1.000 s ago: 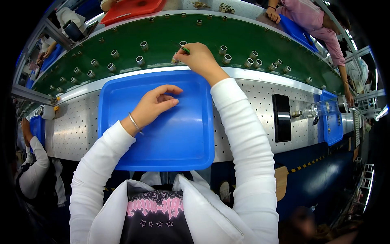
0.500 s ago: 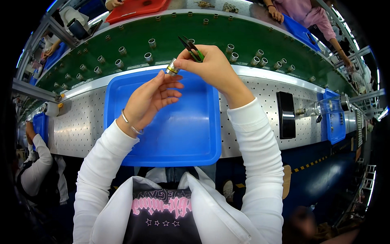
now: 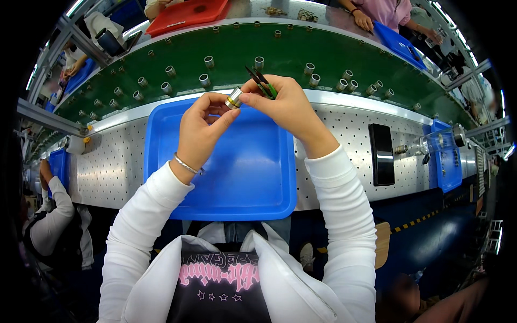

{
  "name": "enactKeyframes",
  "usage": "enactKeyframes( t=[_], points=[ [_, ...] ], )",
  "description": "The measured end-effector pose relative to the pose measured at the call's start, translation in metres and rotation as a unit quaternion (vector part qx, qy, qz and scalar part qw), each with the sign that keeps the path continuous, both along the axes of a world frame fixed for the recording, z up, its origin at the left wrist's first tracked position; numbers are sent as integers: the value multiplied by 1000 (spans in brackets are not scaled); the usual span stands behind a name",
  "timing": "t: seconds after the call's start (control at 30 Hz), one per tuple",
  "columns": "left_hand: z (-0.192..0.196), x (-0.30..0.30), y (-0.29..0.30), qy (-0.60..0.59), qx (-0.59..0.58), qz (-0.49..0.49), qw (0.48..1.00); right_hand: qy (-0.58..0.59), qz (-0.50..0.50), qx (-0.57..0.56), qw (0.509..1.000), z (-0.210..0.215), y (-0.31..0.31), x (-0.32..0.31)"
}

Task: The person uses a pair of pliers to manipulate small cylindrical metal parts on a blue tray. They repeatedly pick up the parts, use the pliers to adjust or clean them, and place them onto a green conveyor belt.

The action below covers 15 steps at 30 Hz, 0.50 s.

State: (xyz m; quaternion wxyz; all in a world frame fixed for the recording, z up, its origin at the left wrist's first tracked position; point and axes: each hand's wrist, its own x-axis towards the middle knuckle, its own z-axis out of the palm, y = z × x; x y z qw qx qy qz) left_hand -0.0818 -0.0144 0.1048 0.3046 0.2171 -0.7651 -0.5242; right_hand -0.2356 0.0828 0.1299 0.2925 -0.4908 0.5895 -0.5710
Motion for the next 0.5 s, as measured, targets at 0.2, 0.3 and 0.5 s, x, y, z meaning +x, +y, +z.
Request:
enactKeyframes(
  t=[0.2,0.3,0.5],
  points=[
    [0,1,-1,-8,4,-6,1000,-16,5,-2,1000,-1,0,-1],
    [2,6,1,-6,82,-13,997,-28,-13,8,999,-1,2,-3],
    [10,42,-16,-86,50,-113,989,127,-179,52,974,-36,9,-59]
  ],
)
